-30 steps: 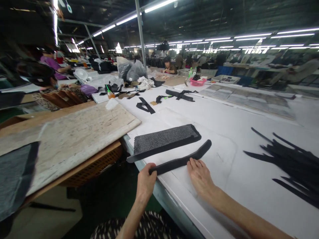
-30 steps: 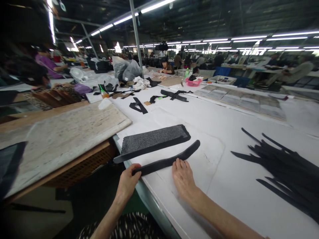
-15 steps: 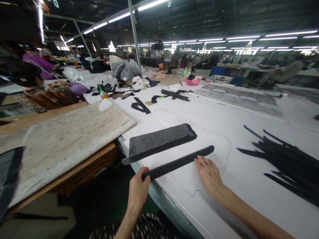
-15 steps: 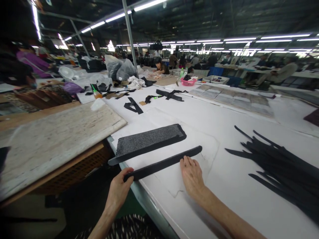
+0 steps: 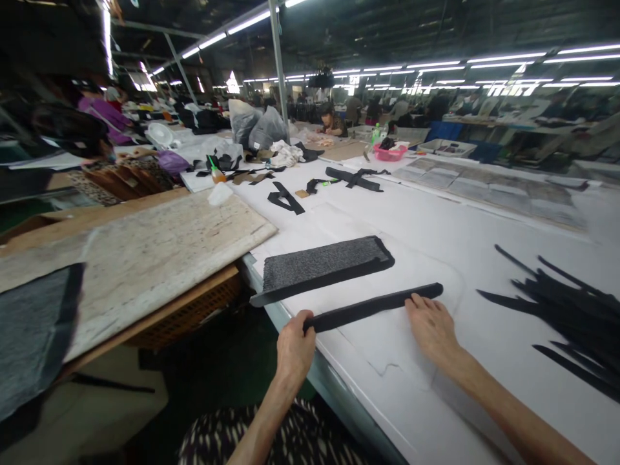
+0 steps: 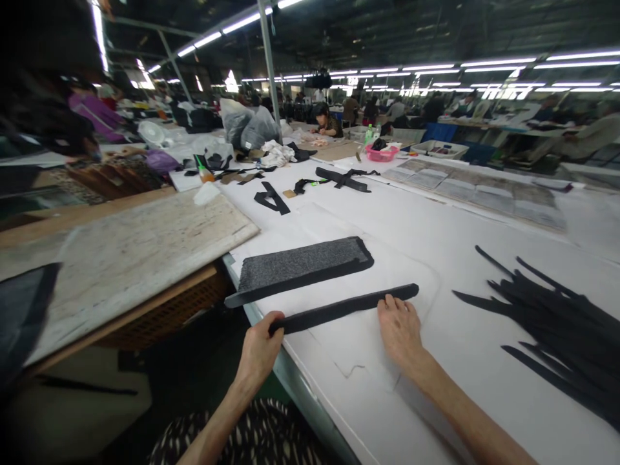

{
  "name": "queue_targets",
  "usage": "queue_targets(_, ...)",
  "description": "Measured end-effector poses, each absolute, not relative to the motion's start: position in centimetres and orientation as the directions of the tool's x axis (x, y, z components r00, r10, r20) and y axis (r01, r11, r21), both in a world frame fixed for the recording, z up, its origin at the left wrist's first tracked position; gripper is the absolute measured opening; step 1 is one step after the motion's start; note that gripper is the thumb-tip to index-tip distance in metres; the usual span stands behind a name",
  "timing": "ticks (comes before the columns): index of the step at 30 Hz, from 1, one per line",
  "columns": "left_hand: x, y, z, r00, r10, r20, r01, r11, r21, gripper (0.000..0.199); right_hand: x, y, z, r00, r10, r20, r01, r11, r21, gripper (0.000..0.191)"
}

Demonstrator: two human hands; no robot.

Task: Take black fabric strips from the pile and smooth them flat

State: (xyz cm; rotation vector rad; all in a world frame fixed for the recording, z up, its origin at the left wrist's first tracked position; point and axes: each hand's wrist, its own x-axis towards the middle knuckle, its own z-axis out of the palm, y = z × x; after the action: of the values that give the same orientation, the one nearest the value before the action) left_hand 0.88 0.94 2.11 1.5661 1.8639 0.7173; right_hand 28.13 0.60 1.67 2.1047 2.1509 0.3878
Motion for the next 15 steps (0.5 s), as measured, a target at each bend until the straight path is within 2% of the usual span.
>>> queue_targets(3, 0.5, 0.9, 2.3, -0.145, 0.984, -0.102, 0.649, 0.172, 0.741, 0.032, 27.8, 0.5, 2.1, -0.101, 0.977, 0.187, 0.984, 0.07, 0.163, 0.034)
queue_targets(8, -0.1, 0.9, 2.3, -0.142, 0.985, -0.097, 0.635, 0.166, 0.755, 0.029, 23.4, 0.6, 3.2, -0.325, 0.914, 0.244, 0.898, 0.378, -0.223, 0.021)
queue_targets(10, -0.2, 1.0, 2.2, -0.136, 0.988, -0.076, 0.628, 0.145, 0.765, 0.026, 20.7, 0.9, 3.5, -0.404, 0.888, 0.218, 0.827, 0.457, -0.326, 0.02)
queue_targets(12, -0.2, 1.0, 2.1, -0.124, 0.991, -0.052, 0.624, 0.118, 0.772, 0.025, 18.2, 1.4, 3.6, -0.462, 0.867, 0.188, 0.788, 0.499, -0.361, 0.018)
queue_targets(15, -0.1, 0.9, 1.9, -0.102, 0.995, -0.019, 0.623, 0.079, 0.778, 0.027, 15.5, 2.2, 3.2, -0.518, 0.842, 0.147, 0.786, 0.537, -0.306, 0.016)
